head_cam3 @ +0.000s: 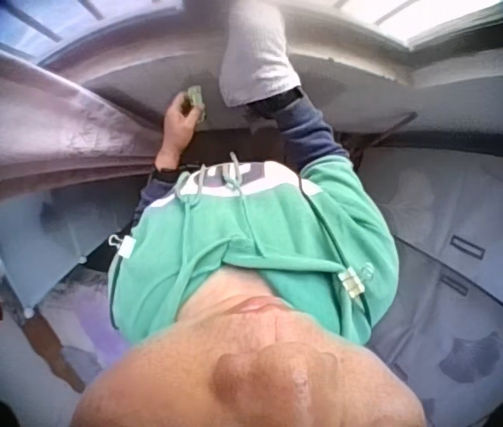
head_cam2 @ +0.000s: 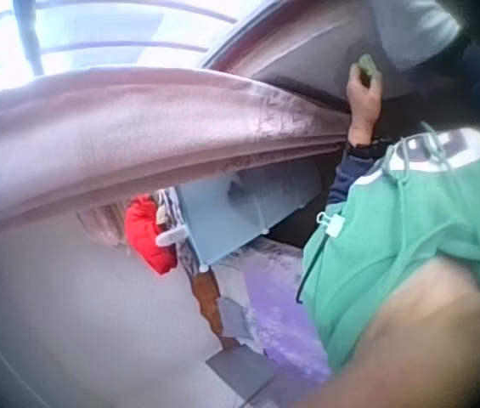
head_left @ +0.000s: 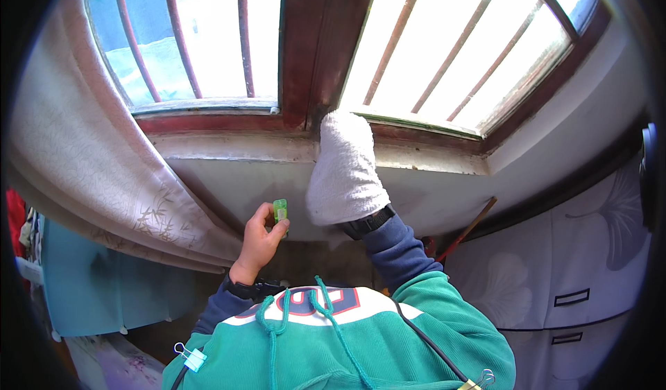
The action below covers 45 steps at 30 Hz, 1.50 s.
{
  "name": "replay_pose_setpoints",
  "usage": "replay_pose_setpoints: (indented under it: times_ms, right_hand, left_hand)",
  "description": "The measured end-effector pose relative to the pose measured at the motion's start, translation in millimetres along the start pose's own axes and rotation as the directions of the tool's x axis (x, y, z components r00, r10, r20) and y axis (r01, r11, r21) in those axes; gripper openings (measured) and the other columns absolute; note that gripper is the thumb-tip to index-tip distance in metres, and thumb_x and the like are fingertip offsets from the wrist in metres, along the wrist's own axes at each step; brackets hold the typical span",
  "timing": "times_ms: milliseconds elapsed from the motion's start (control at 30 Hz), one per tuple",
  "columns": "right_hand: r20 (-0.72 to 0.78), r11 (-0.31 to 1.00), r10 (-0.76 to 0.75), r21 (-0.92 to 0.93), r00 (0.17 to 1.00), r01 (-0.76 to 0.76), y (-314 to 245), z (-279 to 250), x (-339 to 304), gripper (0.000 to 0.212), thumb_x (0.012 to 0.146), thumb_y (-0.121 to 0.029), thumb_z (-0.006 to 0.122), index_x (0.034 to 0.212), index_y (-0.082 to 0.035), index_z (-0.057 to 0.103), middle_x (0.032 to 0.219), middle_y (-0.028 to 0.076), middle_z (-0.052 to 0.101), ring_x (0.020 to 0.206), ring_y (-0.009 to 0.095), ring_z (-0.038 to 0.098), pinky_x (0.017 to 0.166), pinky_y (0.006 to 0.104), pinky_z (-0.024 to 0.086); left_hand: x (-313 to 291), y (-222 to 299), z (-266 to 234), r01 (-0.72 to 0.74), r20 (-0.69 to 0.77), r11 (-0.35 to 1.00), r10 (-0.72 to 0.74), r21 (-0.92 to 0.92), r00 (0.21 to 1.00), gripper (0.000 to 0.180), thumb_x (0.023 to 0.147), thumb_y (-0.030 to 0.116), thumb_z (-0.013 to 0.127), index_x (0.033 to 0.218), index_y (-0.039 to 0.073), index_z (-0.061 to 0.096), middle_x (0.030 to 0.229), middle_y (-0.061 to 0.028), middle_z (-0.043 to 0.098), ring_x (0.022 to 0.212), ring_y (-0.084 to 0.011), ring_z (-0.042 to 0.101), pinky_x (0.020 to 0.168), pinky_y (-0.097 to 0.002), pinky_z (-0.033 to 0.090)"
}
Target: The person cleans a window using a broom with a cloth attached to dust the upper frame, then wipes the window glass and sill with a cloth. They apply a cleaning agent from a bottle onto the cloth and continue wiping the window and sill.
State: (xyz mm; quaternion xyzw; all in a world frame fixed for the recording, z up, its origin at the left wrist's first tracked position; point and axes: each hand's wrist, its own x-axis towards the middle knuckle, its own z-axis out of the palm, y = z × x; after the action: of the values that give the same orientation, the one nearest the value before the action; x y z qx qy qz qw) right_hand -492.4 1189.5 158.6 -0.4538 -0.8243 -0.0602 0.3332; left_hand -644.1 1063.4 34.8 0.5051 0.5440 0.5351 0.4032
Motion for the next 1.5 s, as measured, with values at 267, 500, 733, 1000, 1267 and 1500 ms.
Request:
replay_pose_setpoints:
  times_ms: [267, 500, 733, 1000, 1267, 1500]
  right_hand:
    - [-0.18, 0.964, 0.018, 0.264, 0.983, 0.031, 26.1, -38.8, -21.6, 0.011, 0.078, -0.002, 0.054, 0.089, 0.0, 0.058, 0.08, 0.018, 0.057, 0.075, 0.035, 0.058, 0.069, 0.0343, 0.047]
    - [0.186, 0.89, 0.011, 0.446, 0.982, -0.095, 33.3, -56.7, -63.0, 0.019, 0.076, -0.004, 0.058, 0.095, -0.004, 0.058, 0.074, 0.011, 0.057, 0.068, 0.025, 0.057, 0.062, 0.0327, 0.046]
    - [0.913, 0.86, -0.136, 0.302, 0.384, -0.412, 70.2, -31.7, -122.7, 0.02, 0.067, -0.022, 0.069, 0.075, -0.006, 0.062, 0.069, 0.013, 0.056, 0.066, 0.032, 0.057, 0.063, 0.0365, 0.049]
    - [0.508, 0.958, -0.216, 0.277, 0.834, 0.08, 68.8, -69.0, -137.1, 0.02, 0.067, -0.016, 0.068, 0.083, -0.007, 0.06, 0.081, 0.014, 0.059, 0.078, 0.034, 0.059, 0.068, 0.0392, 0.048]
    - [0.61, 0.935, -0.194, 0.353, 0.768, -0.044, 99.6, -65.9, -155.7, 0.035, 0.066, -0.012, 0.069, 0.099, -0.004, 0.062, 0.097, 0.017, 0.061, 0.092, 0.036, 0.057, 0.082, 0.0401, 0.047]
    - [0.417, -0.116, 0.372, 0.907, 0.829, -0.405, 103.5, -74.1, -178.2, 0.045, 0.073, -0.006, 0.075, 0.113, 0.001, 0.054, 0.106, 0.009, 0.058, 0.097, 0.016, 0.058, 0.087, 0.0267, 0.045]
  left_hand:
    - [6.0, 23.3, 17.4, -0.069, 0.113, 0.917, 0.122, -0.392, 0.986, 0.017, 0.085, 0.014, 0.047, 0.099, 0.003, 0.049, 0.085, -0.0041, 0.058, 0.078, -0.0111, 0.053, 0.073, -0.0249, 0.042]
    - [10.3, 37.4, 24.7, 0.007, 0.076, 0.915, 0.026, -0.404, 0.997, 0.022, 0.083, 0.024, 0.047, 0.096, 0.007, 0.047, 0.077, -0.0013, 0.05, 0.069, -0.0091, 0.048, 0.066, -0.0239, 0.038]
    - [10.3, 30.1, 41.9, -0.037, 0.142, 0.949, 0.085, -0.313, 0.986, 0.033, 0.082, 0.005, 0.066, 0.067, 0.01, 0.038, 0.063, 0.0063, 0.04, 0.059, -0.0033, 0.034, 0.053, -0.0218, 0.031]
    - [14.1, 37.6, 97.0, -0.211, 0.314, 0.968, 0.244, -0.135, 0.917, 0.018, 0.08, 0.016, 0.073, 0.09, 0.005, 0.063, 0.075, -0.0015, 0.059, 0.067, -0.0087, 0.052, 0.062, -0.0249, 0.045]
    - [27.8, 42.6, 137.1, -0.669, 0.275, 0.733, 0.622, 0.127, 0.733, 0.016, 0.069, 0.006, 0.069, 0.083, 0.003, 0.062, 0.08, -0.0143, 0.063, 0.075, -0.0337, 0.062, 0.067, -0.0387, 0.05]
    - [39.8, 59.5, 125.7, -0.558, 0.201, 0.827, 0.537, 0.066, 0.819, 0.016, 0.08, 0.013, 0.07, 0.084, 0.0, 0.061, 0.074, -0.0148, 0.06, 0.066, -0.031, 0.06, 0.06, -0.0343, 0.048]
